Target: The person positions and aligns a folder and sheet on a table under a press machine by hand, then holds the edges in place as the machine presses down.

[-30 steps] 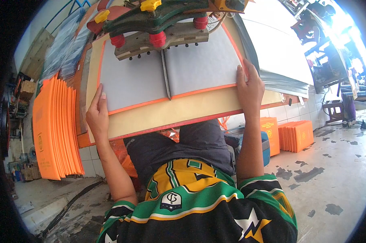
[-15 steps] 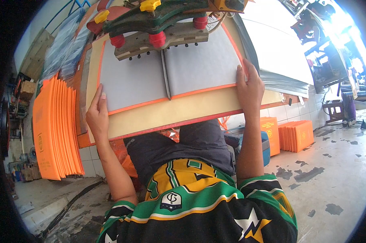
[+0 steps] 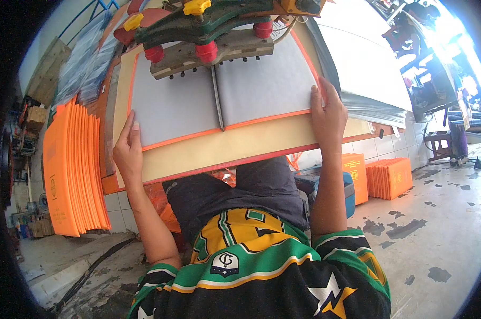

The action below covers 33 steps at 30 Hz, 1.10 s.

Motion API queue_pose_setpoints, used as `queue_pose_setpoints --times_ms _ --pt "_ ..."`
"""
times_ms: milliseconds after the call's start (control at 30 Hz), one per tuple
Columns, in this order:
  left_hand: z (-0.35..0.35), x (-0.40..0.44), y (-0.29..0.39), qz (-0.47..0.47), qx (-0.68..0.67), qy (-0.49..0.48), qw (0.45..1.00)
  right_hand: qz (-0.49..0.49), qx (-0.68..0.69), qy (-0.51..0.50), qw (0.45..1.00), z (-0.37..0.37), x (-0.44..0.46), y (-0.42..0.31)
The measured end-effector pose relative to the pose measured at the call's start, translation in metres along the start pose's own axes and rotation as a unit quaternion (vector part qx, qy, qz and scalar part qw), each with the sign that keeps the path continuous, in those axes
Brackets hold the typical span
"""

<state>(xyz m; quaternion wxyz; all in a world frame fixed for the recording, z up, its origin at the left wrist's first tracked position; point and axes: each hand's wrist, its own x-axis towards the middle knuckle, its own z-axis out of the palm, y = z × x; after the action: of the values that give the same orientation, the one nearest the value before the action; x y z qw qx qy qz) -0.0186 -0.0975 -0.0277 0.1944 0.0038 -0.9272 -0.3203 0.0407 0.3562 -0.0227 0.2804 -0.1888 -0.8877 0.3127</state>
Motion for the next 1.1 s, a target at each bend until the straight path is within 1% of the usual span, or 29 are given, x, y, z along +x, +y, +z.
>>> queue_pose_setpoints --times_ms 100,233,467,733,900,1100 --pt "-0.001 0.000 0.002 -0.018 -0.004 -0.013 1.000 -0.001 0.000 0.000 1.000 0.001 0.000 0.002" --pt "-0.001 -0.001 0.005 -0.009 -0.006 -0.005 1.000 0.006 -0.003 -0.001 1.000 0.003 -0.001 0.005" --pt "-0.005 0.000 0.009 -0.024 -0.017 -0.023 0.999 -0.003 0.000 0.003 1.000 0.002 0.000 0.004" --pt "-0.005 -0.001 0.010 -0.022 -0.015 -0.022 0.999 0.013 -0.005 -0.003 1.000 0.003 0.000 0.005" --pt "-0.008 -0.001 0.016 -0.046 -0.019 -0.031 0.998 0.015 -0.001 -0.005 1.000 0.001 0.000 0.001" --pt "-0.005 -0.001 0.009 -0.025 -0.018 -0.021 0.999 -0.007 -0.003 0.000 1.000 0.001 -0.001 0.001"
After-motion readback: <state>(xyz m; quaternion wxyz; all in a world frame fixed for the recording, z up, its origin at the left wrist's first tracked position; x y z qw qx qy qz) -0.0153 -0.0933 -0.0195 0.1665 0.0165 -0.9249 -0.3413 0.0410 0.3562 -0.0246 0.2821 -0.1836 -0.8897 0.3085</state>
